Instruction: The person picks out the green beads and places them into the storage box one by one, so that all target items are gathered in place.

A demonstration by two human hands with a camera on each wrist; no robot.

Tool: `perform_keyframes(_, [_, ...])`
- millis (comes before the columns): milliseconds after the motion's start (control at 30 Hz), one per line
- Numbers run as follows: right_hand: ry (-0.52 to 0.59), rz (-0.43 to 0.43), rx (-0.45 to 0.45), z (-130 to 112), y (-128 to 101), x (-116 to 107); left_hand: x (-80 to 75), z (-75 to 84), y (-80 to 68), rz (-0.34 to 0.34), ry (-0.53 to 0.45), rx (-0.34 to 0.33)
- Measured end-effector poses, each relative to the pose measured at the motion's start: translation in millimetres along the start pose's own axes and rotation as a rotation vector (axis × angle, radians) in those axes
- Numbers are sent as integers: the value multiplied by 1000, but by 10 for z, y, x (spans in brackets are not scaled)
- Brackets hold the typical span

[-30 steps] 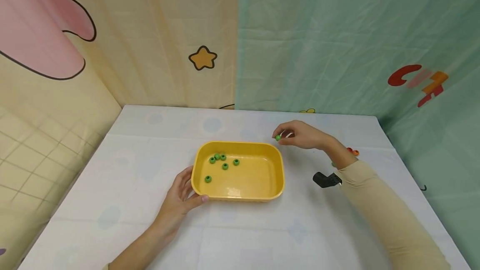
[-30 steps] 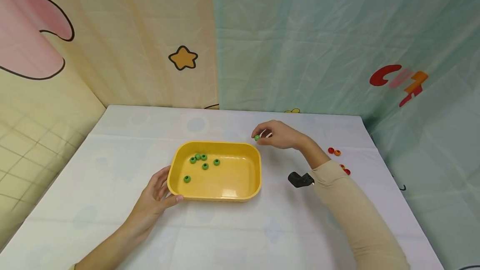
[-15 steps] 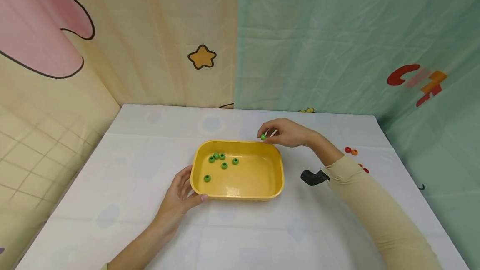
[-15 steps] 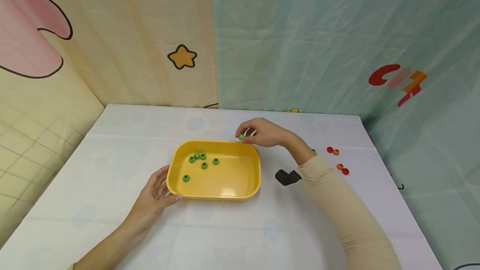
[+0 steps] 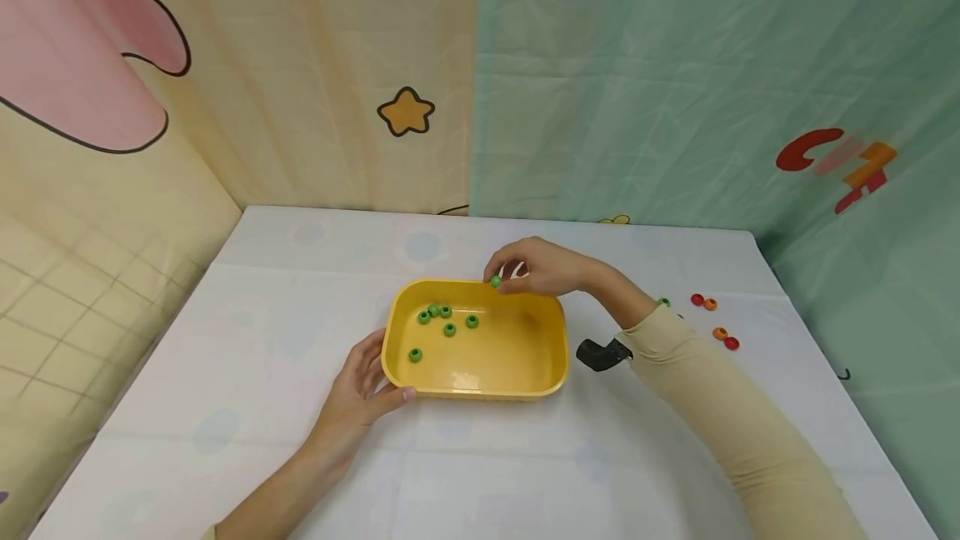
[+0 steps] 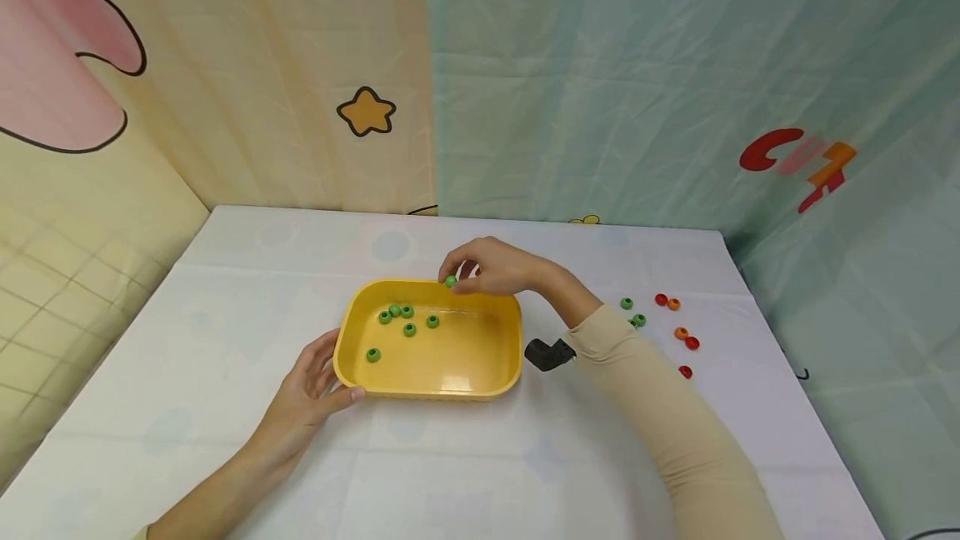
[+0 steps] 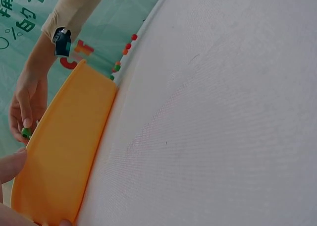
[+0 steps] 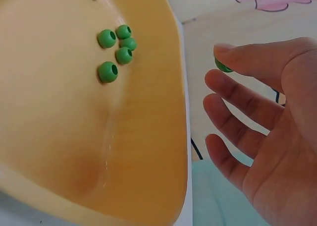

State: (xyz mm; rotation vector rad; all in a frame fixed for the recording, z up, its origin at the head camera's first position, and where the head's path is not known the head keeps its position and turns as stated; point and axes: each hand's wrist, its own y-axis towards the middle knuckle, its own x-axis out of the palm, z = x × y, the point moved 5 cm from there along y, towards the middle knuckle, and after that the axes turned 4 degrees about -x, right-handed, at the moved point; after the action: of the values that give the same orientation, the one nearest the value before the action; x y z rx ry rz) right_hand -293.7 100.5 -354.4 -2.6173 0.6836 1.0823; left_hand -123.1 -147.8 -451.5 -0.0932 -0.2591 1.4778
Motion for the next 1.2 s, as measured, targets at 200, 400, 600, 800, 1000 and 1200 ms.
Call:
perform_keyframes(200, [-14, -30, -33, -56, 94, 78, -18, -18, 15, 6, -4, -9])
perform_keyframes(400, [-19, -26, -55, -72, 134, 112, -26, -31, 21, 9, 4, -16])
perform_keyframes(600, [-25, -14, -30, -10, 83, 83, -25, -33, 20, 9, 6, -15])
perform_keyframes(800, [-17, 2, -2, 79, -39, 46, -9, -10, 9, 4, 1, -3])
perform_keyframes(1000, [0, 28, 42, 191, -230, -8, 11, 7, -3, -1, 10, 3])
perform_keyframes(1200, [13, 65, 100, 284, -444, -102, 1, -3, -6, 8, 5, -10])
